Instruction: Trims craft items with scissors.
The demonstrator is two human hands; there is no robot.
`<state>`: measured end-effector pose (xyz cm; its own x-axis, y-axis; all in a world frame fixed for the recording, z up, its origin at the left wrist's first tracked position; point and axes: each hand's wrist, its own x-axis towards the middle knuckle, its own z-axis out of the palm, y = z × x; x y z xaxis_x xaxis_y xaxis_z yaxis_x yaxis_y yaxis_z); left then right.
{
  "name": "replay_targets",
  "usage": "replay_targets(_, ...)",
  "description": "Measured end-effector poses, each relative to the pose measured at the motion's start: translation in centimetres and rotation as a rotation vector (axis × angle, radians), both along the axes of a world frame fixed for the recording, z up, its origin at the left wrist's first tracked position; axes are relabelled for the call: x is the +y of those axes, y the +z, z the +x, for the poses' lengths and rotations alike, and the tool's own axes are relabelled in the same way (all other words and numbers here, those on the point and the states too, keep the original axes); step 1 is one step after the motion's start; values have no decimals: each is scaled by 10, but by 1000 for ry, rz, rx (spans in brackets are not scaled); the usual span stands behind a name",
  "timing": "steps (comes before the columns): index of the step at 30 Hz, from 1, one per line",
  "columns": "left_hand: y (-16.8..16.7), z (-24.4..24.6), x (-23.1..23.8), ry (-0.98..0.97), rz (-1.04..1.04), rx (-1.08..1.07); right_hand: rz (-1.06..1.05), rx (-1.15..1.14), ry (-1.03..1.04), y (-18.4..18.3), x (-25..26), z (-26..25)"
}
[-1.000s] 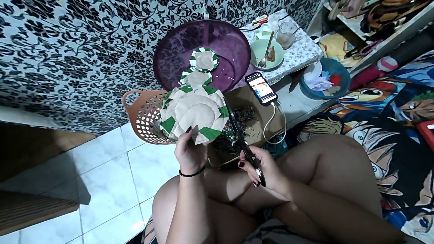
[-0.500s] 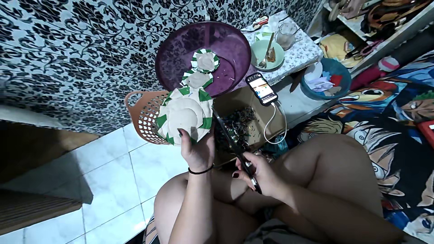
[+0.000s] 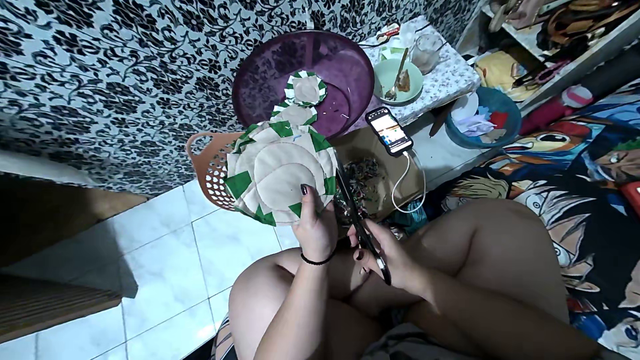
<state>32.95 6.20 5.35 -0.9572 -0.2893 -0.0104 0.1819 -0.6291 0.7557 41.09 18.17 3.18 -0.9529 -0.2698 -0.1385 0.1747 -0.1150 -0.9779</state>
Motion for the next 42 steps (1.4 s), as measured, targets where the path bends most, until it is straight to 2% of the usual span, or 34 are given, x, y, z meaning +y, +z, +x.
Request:
replay_targets(5, -1, 9, 10, 7, -16, -25, -44, -38, -45, 3, 0, -2)
replay_targets(11, -3, 11, 11, -18, -4, -7, 9, 3, -49, 2, 1, -3)
replay_targets(21, -5, 9, 11, -6, 16, -28, -9, -64, -84, 8, 1, -1)
replay_targets(42, 0, -3, -5, 4, 101, -55, 32, -84, -118, 14, 2, 2)
